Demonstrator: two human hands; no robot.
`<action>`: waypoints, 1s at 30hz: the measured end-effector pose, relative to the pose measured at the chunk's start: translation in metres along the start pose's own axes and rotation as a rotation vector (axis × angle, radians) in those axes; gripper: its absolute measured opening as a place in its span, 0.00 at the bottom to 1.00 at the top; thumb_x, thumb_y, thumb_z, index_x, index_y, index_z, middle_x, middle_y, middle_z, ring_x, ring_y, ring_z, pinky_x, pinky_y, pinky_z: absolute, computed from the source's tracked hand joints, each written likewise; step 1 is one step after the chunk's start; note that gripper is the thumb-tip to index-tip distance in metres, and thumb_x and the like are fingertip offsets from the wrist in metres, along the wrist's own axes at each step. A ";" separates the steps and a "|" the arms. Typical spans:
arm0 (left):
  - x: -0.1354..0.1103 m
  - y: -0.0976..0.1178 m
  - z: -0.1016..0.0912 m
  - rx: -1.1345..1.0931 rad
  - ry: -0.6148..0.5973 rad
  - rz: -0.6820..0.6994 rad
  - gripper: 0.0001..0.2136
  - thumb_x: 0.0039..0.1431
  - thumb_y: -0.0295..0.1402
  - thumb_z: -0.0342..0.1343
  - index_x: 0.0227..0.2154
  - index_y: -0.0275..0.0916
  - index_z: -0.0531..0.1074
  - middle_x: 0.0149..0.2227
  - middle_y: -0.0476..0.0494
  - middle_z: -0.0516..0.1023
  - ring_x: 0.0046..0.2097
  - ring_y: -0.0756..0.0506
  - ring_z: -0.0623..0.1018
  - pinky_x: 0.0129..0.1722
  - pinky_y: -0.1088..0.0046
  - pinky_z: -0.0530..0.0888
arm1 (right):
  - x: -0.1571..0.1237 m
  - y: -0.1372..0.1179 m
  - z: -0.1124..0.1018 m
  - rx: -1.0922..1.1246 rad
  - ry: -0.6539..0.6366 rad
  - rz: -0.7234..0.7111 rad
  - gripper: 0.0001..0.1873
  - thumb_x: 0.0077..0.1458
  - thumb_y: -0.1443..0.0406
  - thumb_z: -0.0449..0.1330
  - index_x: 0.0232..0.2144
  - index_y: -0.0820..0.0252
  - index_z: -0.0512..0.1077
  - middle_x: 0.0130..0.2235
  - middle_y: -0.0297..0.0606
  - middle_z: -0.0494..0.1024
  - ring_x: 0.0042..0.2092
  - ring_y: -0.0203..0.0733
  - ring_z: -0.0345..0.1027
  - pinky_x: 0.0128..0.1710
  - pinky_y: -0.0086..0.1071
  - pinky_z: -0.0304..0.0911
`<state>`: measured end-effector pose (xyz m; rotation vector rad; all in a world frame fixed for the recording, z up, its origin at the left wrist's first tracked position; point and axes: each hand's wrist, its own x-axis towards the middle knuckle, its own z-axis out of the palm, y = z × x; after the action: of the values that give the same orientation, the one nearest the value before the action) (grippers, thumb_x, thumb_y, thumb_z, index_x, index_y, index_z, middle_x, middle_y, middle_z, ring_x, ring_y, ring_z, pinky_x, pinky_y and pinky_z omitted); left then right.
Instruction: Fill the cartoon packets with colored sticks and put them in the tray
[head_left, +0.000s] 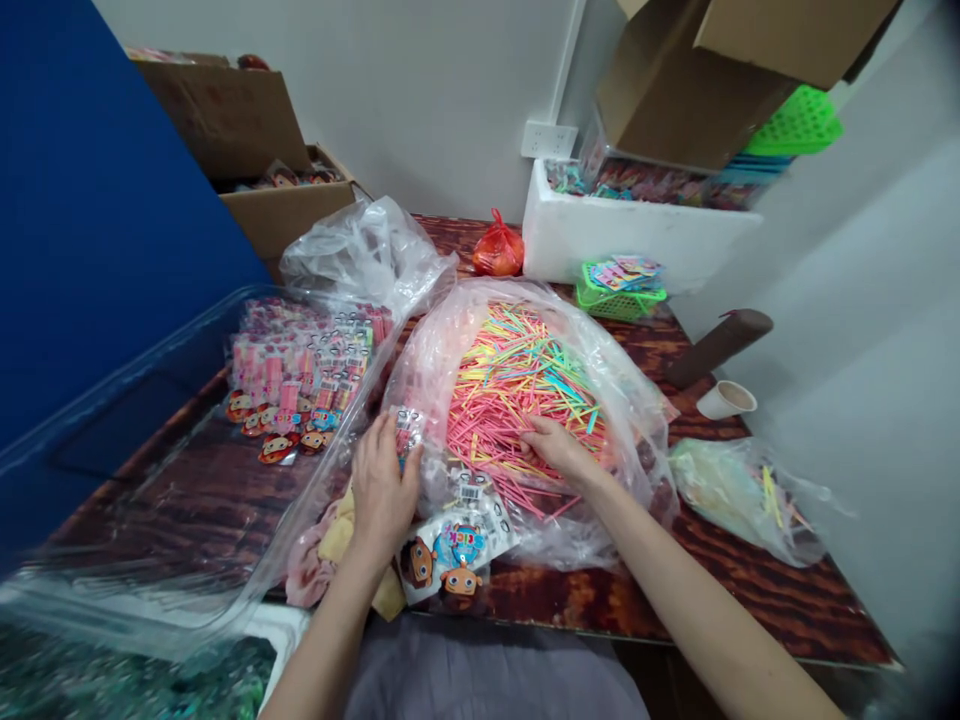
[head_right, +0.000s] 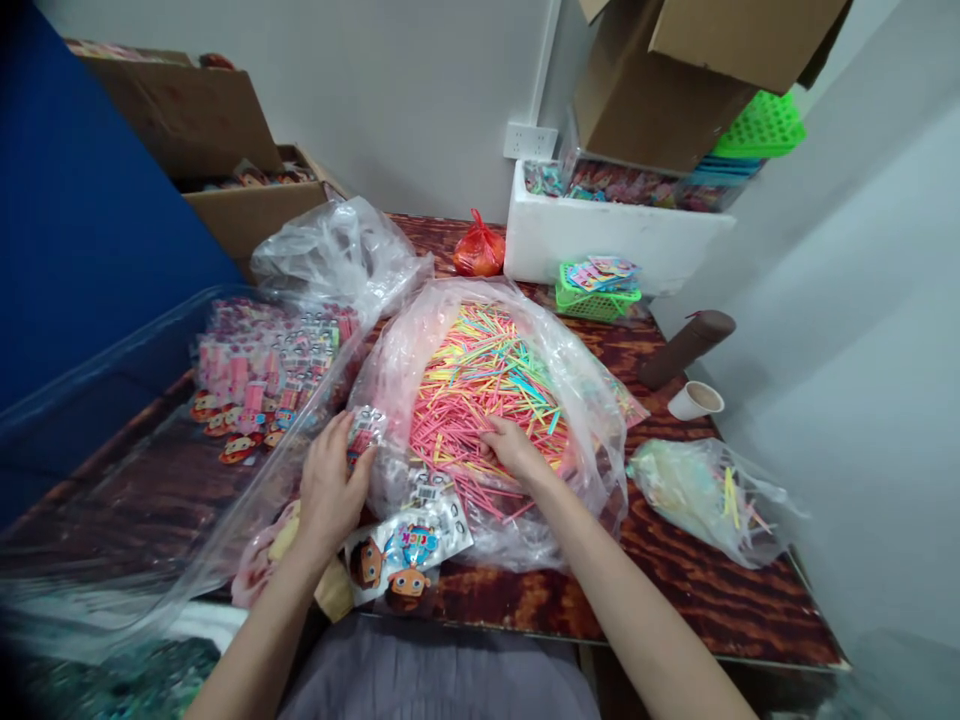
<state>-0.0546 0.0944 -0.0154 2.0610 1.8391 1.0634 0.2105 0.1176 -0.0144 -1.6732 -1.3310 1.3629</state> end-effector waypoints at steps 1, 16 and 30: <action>-0.002 0.005 -0.003 -0.033 -0.014 -0.003 0.23 0.63 0.37 0.50 0.60 0.37 0.61 0.61 0.32 0.65 0.63 0.35 0.64 0.61 0.52 0.62 | -0.002 0.000 -0.002 0.068 -0.040 0.012 0.08 0.51 0.65 0.55 0.21 0.57 0.61 0.20 0.28 0.67 0.22 0.33 0.59 0.24 0.27 0.56; 0.003 0.092 0.073 -0.796 -0.379 -0.189 0.23 0.59 0.34 0.55 0.58 0.39 0.65 0.61 0.36 0.67 0.58 0.40 0.70 0.56 0.60 0.67 | -0.053 0.023 0.017 0.915 -0.449 0.203 0.15 0.46 0.64 0.71 0.30 0.61 0.68 0.25 0.28 0.71 0.25 0.29 0.64 0.26 0.24 0.61; 0.006 0.091 0.084 -0.792 -0.665 -0.154 0.10 0.57 0.32 0.50 0.32 0.36 0.76 0.27 0.48 0.77 0.29 0.49 0.75 0.30 0.75 0.71 | -0.065 0.031 0.014 0.877 -0.592 0.193 0.15 0.51 0.57 0.68 0.34 0.62 0.71 0.31 0.36 0.77 0.29 0.34 0.71 0.31 0.29 0.65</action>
<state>0.0682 0.1063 -0.0226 1.4936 0.9953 0.7468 0.2095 0.0444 -0.0234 -0.8304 -0.6339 2.2350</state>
